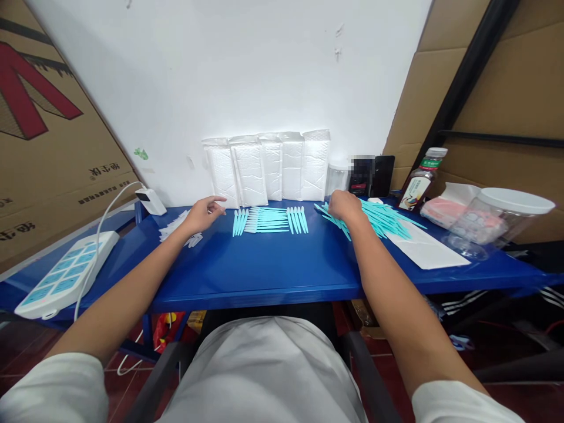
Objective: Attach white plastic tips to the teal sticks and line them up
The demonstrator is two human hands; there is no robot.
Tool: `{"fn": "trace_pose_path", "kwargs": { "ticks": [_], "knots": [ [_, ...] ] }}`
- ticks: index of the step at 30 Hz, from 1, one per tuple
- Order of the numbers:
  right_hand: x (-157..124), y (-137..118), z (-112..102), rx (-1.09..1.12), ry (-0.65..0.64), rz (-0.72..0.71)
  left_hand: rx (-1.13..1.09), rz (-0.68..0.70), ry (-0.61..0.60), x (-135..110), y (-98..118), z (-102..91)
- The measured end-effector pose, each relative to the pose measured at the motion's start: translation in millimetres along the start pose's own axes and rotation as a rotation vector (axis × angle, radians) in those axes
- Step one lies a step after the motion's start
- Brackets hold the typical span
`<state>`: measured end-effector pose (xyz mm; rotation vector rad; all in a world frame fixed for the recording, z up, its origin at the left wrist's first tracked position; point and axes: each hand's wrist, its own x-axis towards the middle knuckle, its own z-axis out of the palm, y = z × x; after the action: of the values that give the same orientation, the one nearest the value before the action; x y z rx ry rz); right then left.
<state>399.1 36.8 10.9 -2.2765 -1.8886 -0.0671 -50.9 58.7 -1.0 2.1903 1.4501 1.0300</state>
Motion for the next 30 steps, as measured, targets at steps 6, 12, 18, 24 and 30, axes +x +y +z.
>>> {"fn": "trace_pose_path", "kwargs": {
  "ticks": [6, 12, 18, 24, 30],
  "knots": [
    [-6.6, -12.3, -6.0, 0.176, 0.178, -0.211, -0.489, -0.092, -0.073, -7.2, 14.9, 13.8],
    [-27.3, -44.2, -10.1, 0.492, 0.235, -0.463, -0.643, -0.152, -0.155, -15.1, 32.2, 19.5],
    [-43.9, -76.0, 3.7, 0.725, 0.051, -0.661, -0.572, -0.071, -0.167, -19.9, 39.8, 29.4],
    [-59.8, -92.6, 3.3, 0.907, -0.193, -0.718, -0.656, -0.117, -0.122, -21.8, 45.7, 37.3],
    [-64.5, -93.9, -0.7, 0.963, -0.267, -0.664, -0.678, -0.154, -0.168, -25.0, 51.9, 37.9]
  ]
}}
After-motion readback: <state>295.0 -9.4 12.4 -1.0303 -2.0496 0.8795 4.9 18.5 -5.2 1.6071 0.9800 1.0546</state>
